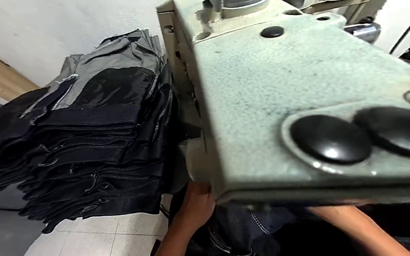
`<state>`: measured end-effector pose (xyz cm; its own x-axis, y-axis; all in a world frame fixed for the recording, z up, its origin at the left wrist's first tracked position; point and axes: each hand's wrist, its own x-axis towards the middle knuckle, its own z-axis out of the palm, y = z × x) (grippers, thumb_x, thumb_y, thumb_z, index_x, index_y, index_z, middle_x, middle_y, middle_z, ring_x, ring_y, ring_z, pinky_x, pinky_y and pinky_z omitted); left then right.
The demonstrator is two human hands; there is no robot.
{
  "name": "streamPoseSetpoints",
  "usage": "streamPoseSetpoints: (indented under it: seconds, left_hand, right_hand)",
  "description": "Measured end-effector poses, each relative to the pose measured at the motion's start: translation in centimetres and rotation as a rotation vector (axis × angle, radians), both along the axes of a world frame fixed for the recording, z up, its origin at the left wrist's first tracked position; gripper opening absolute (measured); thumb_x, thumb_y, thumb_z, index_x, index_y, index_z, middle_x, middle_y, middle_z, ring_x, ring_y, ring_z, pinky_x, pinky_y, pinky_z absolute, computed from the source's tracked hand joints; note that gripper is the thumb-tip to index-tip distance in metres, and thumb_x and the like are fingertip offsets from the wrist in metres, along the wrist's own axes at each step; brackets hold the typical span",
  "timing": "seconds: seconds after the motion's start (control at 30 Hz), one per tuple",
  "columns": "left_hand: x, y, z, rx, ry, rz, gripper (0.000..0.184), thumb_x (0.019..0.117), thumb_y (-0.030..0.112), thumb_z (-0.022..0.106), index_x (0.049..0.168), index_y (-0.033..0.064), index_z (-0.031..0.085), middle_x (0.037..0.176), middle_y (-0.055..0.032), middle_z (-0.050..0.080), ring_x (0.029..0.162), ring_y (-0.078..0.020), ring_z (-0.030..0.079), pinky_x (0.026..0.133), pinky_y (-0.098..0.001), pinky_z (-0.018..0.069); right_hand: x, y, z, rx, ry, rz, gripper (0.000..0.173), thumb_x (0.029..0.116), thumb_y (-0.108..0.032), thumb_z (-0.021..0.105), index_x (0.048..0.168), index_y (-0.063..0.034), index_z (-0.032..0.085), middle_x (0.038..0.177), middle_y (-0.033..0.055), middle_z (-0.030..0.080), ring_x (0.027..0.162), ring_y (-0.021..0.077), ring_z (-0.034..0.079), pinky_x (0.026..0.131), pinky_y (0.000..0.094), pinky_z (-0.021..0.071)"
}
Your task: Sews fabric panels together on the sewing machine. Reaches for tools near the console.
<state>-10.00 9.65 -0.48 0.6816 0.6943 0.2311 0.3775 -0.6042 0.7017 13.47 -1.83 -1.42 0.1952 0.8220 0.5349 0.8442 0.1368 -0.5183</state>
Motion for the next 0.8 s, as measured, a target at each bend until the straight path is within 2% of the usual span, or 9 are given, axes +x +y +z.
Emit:
streamPoseSetpoints:
  seconds: [0.07,0.13,0.23,0.33,0.5,0.57,0.67,0.73,0.8]
  left_hand:
    - [-0.2,-0.1,0.2,0.055,-0.028,0.025,0.019,0.0951,0.003,0.057,0.099,-0.0045,0.074,0.096,-0.019,0.073,0.097,-0.0277,0.072,0.09,-0.0419,0.056]
    - [-0.7,-0.6,0.6,0.087,0.031,0.1,0.022,0.0985,0.009,0.056,0.104,-0.0021,0.075,0.103,-0.021,0.072,0.1,-0.0311,0.071,0.091,-0.0443,0.0563]
    - [-2.2,-1.0,0.0,0.196,-0.019,0.192,0.026,0.0984,0.017,0.058,0.106,0.0024,0.077,0.113,-0.0182,0.071,0.1,-0.0246,0.072,0.088,-0.0364,0.0589]
    - [-4.0,-2.0,0.3,0.269,-0.016,0.214,0.03,0.101,0.023,0.055,0.116,0.0054,0.075,0.118,-0.0158,0.071,0.107,-0.02,0.071,0.091,-0.0323,0.0583]
    - [-3.9,-5.6,1.3,0.201,0.173,0.241,0.037,0.1023,0.024,0.057,0.124,-0.002,0.07,0.114,-0.0188,0.073,0.103,-0.0322,0.073,0.089,-0.0456,0.0593]
    - [-2.5,-6.4,1.0,0.094,0.255,0.237,0.043,0.1039,0.029,0.054,0.129,-0.0043,0.067,0.115,-0.021,0.072,0.101,-0.035,0.073,0.086,-0.0501,0.0593]
    - [0.2,-6.8,0.1,-0.011,0.219,0.284,0.049,0.1066,0.033,0.045,0.127,-0.0085,0.063,0.11,-0.0226,0.071,0.099,-0.0343,0.073,0.086,-0.0495,0.0581]
    - [1.7,-6.8,-1.2,0.061,0.081,0.355,0.047,0.107,0.03,0.044,0.123,-0.0109,0.061,0.091,-0.0187,0.072,0.082,-0.0306,0.074,0.074,-0.046,0.0602]
    - [2.2,-6.5,-1.9,0.062,-0.042,0.395,0.04,0.1065,0.025,0.047,0.12,-0.0093,0.062,0.078,-0.0142,0.07,0.073,-0.0255,0.073,0.067,-0.0426,0.0595]
  right_hand:
    - [0.4,0.3,-0.4,0.011,-0.066,-0.001,0.041,0.0989,-0.038,0.054,0.084,-0.0049,0.072,0.077,0.0086,0.07,0.075,0.0132,0.068,0.068,0.0278,0.0539]
    - [1.2,-0.1,-0.4,-0.027,-0.113,0.015,0.044,0.1007,-0.041,0.051,0.091,-0.0047,0.074,0.085,0.0105,0.073,0.083,0.0197,0.072,0.075,0.0357,0.0573]
    - [4.0,-1.1,-0.6,-0.096,-0.192,-0.012,0.048,0.1003,-0.041,0.047,0.095,-0.001,0.073,0.087,0.0149,0.071,0.081,0.0309,0.072,0.071,0.0499,0.0573]
    - [8.2,-3.7,-2.2,-0.213,-0.17,-0.103,0.048,0.0996,-0.037,0.049,0.094,0.0049,0.071,0.084,0.0192,0.068,0.075,0.0393,0.069,0.067,0.0604,0.0542]
    - [14.1,-11.6,-6.6,-0.58,0.072,-0.281,0.043,0.0951,-0.035,0.067,0.105,0.007,0.07,0.093,0.0285,0.068,0.085,0.0497,0.067,0.074,0.0722,0.0487]
    - [14.2,-13.4,-6.7,-0.716,0.23,-0.296,0.038,0.0979,-0.031,0.067,0.108,0.0059,0.07,0.09,0.0285,0.069,0.085,0.0471,0.067,0.076,0.071,0.0472]
    - [13.7,-14.3,-7.1,-0.611,0.336,-0.252,0.038,0.0993,-0.031,0.054,0.1,0.0027,0.072,0.081,0.0173,0.068,0.077,0.0292,0.066,0.07,0.0584,0.0479]
    - [13.6,-13.9,-6.4,-0.532,0.341,-0.25,0.04,0.0984,-0.035,0.051,0.09,-0.001,0.071,0.071,0.0072,0.064,0.068,0.0168,0.063,0.063,0.0468,0.0484]
    - [13.3,-13.1,-4.7,-0.463,0.421,-0.263,0.033,0.1001,-0.026,0.052,0.082,-0.0033,0.068,0.064,0.0008,0.06,0.06,0.008,0.059,0.058,0.0348,0.0482]
